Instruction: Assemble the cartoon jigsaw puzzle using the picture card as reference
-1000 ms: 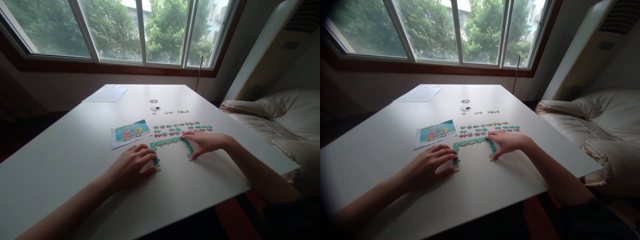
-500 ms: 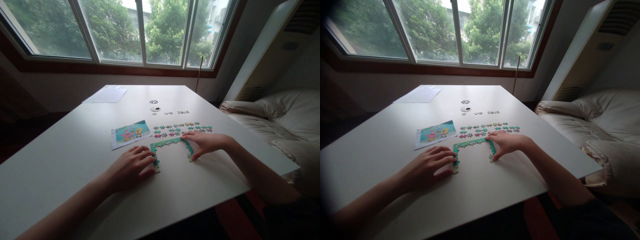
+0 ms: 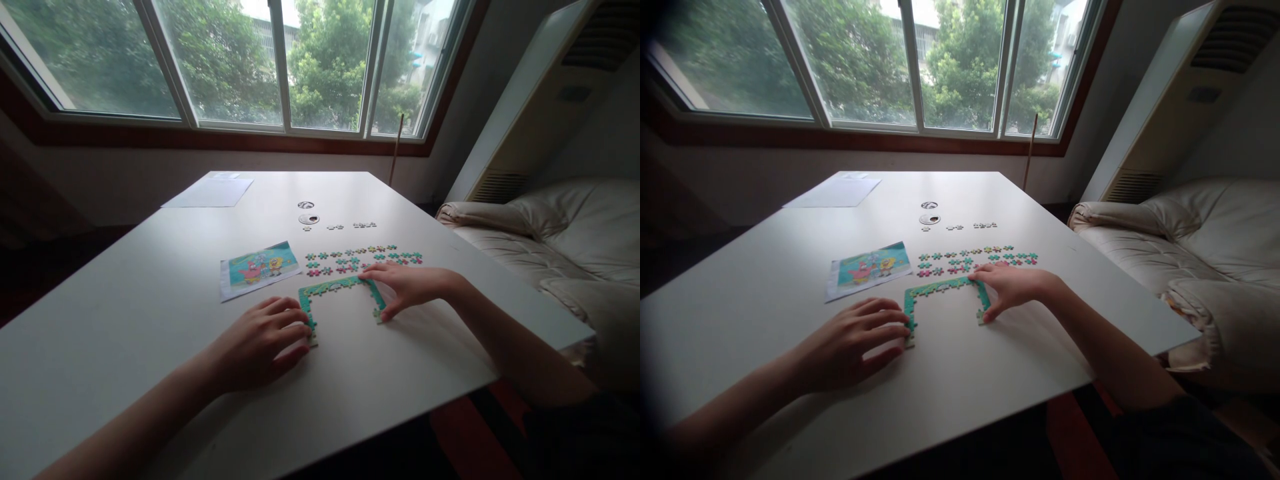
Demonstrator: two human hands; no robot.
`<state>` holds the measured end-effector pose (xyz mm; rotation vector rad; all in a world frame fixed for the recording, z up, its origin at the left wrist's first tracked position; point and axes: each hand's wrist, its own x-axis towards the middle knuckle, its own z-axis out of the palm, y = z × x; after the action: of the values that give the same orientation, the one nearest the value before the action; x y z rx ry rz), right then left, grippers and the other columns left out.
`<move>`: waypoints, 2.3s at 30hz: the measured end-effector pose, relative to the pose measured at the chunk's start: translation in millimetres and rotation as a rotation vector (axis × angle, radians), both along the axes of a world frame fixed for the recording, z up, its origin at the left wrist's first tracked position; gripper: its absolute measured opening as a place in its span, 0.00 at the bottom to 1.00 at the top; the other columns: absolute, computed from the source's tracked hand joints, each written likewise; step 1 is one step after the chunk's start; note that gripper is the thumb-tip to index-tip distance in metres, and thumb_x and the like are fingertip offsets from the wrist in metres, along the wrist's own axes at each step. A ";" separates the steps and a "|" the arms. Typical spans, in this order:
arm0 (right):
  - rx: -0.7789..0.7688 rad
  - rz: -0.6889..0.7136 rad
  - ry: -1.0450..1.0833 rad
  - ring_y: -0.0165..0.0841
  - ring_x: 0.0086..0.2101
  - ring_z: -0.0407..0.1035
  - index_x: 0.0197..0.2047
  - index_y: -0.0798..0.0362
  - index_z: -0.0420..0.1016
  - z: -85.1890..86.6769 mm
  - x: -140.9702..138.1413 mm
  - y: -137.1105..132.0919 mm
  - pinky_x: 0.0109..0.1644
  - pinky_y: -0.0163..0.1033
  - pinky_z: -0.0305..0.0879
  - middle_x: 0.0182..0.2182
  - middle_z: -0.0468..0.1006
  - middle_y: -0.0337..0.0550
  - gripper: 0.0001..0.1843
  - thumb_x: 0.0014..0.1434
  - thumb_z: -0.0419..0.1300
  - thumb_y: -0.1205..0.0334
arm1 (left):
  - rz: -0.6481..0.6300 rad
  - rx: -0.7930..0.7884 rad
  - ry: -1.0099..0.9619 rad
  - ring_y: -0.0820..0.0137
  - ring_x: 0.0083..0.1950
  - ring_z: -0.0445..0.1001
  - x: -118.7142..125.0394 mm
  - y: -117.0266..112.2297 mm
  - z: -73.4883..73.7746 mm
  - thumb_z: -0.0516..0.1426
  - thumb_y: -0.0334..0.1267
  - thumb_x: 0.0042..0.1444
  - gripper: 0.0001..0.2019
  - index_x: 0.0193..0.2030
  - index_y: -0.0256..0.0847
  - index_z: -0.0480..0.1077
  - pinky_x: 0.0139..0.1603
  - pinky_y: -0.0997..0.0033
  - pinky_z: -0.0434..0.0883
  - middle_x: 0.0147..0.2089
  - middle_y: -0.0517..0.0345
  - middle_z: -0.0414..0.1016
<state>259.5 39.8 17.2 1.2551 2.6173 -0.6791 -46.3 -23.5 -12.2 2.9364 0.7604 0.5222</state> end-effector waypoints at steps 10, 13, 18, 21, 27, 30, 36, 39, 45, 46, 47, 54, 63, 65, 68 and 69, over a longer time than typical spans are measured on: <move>0.009 0.015 -0.007 0.49 0.62 0.44 0.66 0.51 0.50 -1.0 0.7 1.3 0.63 0.49 0.44 0.64 0.51 0.50 0.53 0.42 0.62 0.36 | -0.038 -0.047 -0.031 0.63 0.48 0.69 -0.4 -1.5 0.7 0.54 0.34 0.58 0.08 0.43 0.45 0.71 0.49 0.60 0.68 0.42 0.54 0.74; 0.002 0.017 0.005 0.49 0.62 0.45 0.66 0.52 0.51 -0.1 1.0 1.3 0.63 0.49 0.45 0.64 0.51 0.50 0.53 0.42 0.62 0.36 | -0.033 -0.050 -0.031 0.63 0.48 0.69 0.4 -2.2 1.3 0.54 0.34 0.57 0.08 0.43 0.45 0.71 0.50 0.60 0.68 0.42 0.54 0.74; 0.010 0.060 0.109 0.43 0.58 0.54 0.62 0.50 0.59 6.3 6.5 10.5 0.61 0.44 0.52 0.60 0.59 0.49 0.41 0.48 0.60 0.41 | 0.001 -0.016 -0.047 0.64 0.46 0.70 1.5 -0.2 -0.6 0.53 0.35 0.58 0.07 0.41 0.43 0.71 0.48 0.63 0.69 0.40 0.54 0.75; 0.034 0.042 0.144 0.41 0.52 0.62 0.56 0.50 0.66 12.8 12.9 27.2 0.55 0.43 0.58 0.53 0.67 0.48 0.31 0.53 0.57 0.43 | 0.030 0.026 -0.045 0.64 0.45 0.70 0.5 3.2 -3.0 0.52 0.34 0.59 0.08 0.40 0.42 0.71 0.46 0.64 0.70 0.39 0.53 0.75; 0.023 -0.157 0.088 0.37 0.41 0.70 0.51 0.53 0.70 15.0 27.7 77.2 0.43 0.39 0.65 0.46 0.74 0.49 0.26 0.54 0.56 0.47 | 0.075 0.052 -0.029 0.64 0.44 0.69 -1.7 8.3 -5.6 0.51 0.32 0.60 0.08 0.41 0.42 0.71 0.44 0.63 0.69 0.39 0.54 0.74; 0.061 -0.215 0.053 0.38 0.41 0.70 0.53 0.56 0.69 6.5 35.5 103.3 0.42 0.38 0.65 0.46 0.74 0.51 0.26 0.54 0.56 0.51 | 0.070 0.045 -0.022 0.64 0.44 0.69 -1.9 8.8 -6.5 0.51 0.32 0.60 0.08 0.40 0.42 0.71 0.43 0.63 0.69 0.39 0.54 0.74; 0.205 -0.320 -0.012 0.37 0.38 0.70 0.61 0.57 0.61 -17.1 41.2 141.7 0.43 0.38 0.64 0.48 0.73 0.52 0.29 0.57 0.54 0.57 | 0.065 0.051 -0.022 0.64 0.43 0.69 -1.9 8.3 -6.4 0.50 0.31 0.60 0.09 0.40 0.41 0.71 0.43 0.62 0.69 0.39 0.54 0.74; 0.264 -0.351 -0.026 0.38 0.40 0.69 0.62 0.57 0.58 -27.6 37.5 151.9 0.44 0.38 0.62 0.47 0.73 0.53 0.30 0.58 0.53 0.58 | 0.062 0.049 -0.022 0.64 0.43 0.69 -2.6 8.8 -6.6 0.50 0.31 0.60 0.09 0.40 0.41 0.71 0.43 0.62 0.69 0.39 0.54 0.74; 0.346 -0.405 -0.058 0.36 0.39 0.70 0.56 0.57 0.67 -40.1 32.4 162.6 0.43 0.35 0.62 0.43 0.75 0.51 0.23 0.59 0.53 0.60 | 0.064 0.053 -0.028 0.64 0.43 0.69 -2.3 9.7 -8.1 0.50 0.32 0.60 0.08 0.40 0.41 0.71 0.42 0.63 0.69 0.38 0.54 0.74; 0.360 -0.409 -0.059 0.36 0.40 0.69 0.55 0.57 0.68 -41.0 32.6 163.7 0.44 0.35 0.62 0.43 0.75 0.51 0.22 0.59 0.54 0.60 | 0.065 0.052 -0.030 0.64 0.43 0.69 -1.9 9.9 -8.3 0.50 0.32 0.60 0.08 0.40 0.41 0.71 0.42 0.63 0.69 0.38 0.55 0.74; 0.373 -0.409 -0.059 0.36 0.41 0.69 0.55 0.57 0.68 -41.7 32.9 164.8 0.45 0.34 0.61 0.44 0.74 0.51 0.21 0.58 0.55 0.60 | 0.065 0.051 -0.032 0.64 0.43 0.69 -1.6 10.1 -8.5 0.50 0.32 0.60 0.08 0.40 0.41 0.71 0.42 0.63 0.69 0.38 0.55 0.74; 0.428 -0.452 -0.077 0.36 0.44 0.69 0.62 0.53 0.59 -50.4 32.4 172.4 0.48 0.34 0.61 0.51 0.69 0.53 0.27 0.61 0.53 0.56 | 0.060 0.044 -0.034 0.64 0.43 0.69 -2.3 9.7 -9.0 0.50 0.32 0.60 0.08 0.40 0.42 0.71 0.42 0.63 0.68 0.38 0.56 0.74; 0.404 -0.436 -0.115 0.35 0.39 0.71 0.52 0.53 0.72 -38.6 27.0 166.7 0.42 0.32 0.62 0.43 0.76 0.49 0.18 0.58 0.57 0.61 | 0.058 0.042 -0.041 0.65 0.43 0.69 -1.8 11.0 -8.8 0.50 0.32 0.60 0.08 0.40 0.42 0.71 0.42 0.64 0.68 0.38 0.55 0.74; 0.397 -0.439 -0.111 0.33 0.36 0.71 0.47 0.54 0.74 -35.1 26.1 165.2 0.40 0.32 0.62 0.39 0.78 0.46 0.16 0.57 0.58 0.59 | 0.058 0.047 -0.043 0.65 0.43 0.69 -2.2 11.2 -9.1 0.50 0.32 0.60 0.08 0.40 0.42 0.71 0.42 0.64 0.68 0.38 0.55 0.74; 0.417 -0.474 -0.083 0.33 0.36 0.71 0.44 0.55 0.74 -35.4 23.7 164.0 0.40 0.32 0.62 0.38 0.78 0.46 0.15 0.57 0.57 0.56 | 0.056 0.056 -0.045 0.65 0.42 0.69 -2.5 11.1 -9.0 0.50 0.32 0.60 0.08 0.40 0.42 0.71 0.42 0.64 0.68 0.38 0.55 0.74; 0.425 -0.487 -0.069 0.33 0.37 0.71 0.44 0.56 0.74 -36.5 22.7 163.9 0.40 0.32 0.62 0.39 0.78 0.47 0.15 0.57 0.58 0.55 | 0.056 0.057 -0.045 0.65 0.42 0.69 -2.4 11.0 -8.8 0.50 0.31 0.60 0.08 0.40 0.41 0.71 0.42 0.64 0.68 0.38 0.55 0.74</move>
<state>282.3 203.7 -19.3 2.0310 2.4882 -0.1202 -48.7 -12.5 -21.0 2.9518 0.8380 0.6224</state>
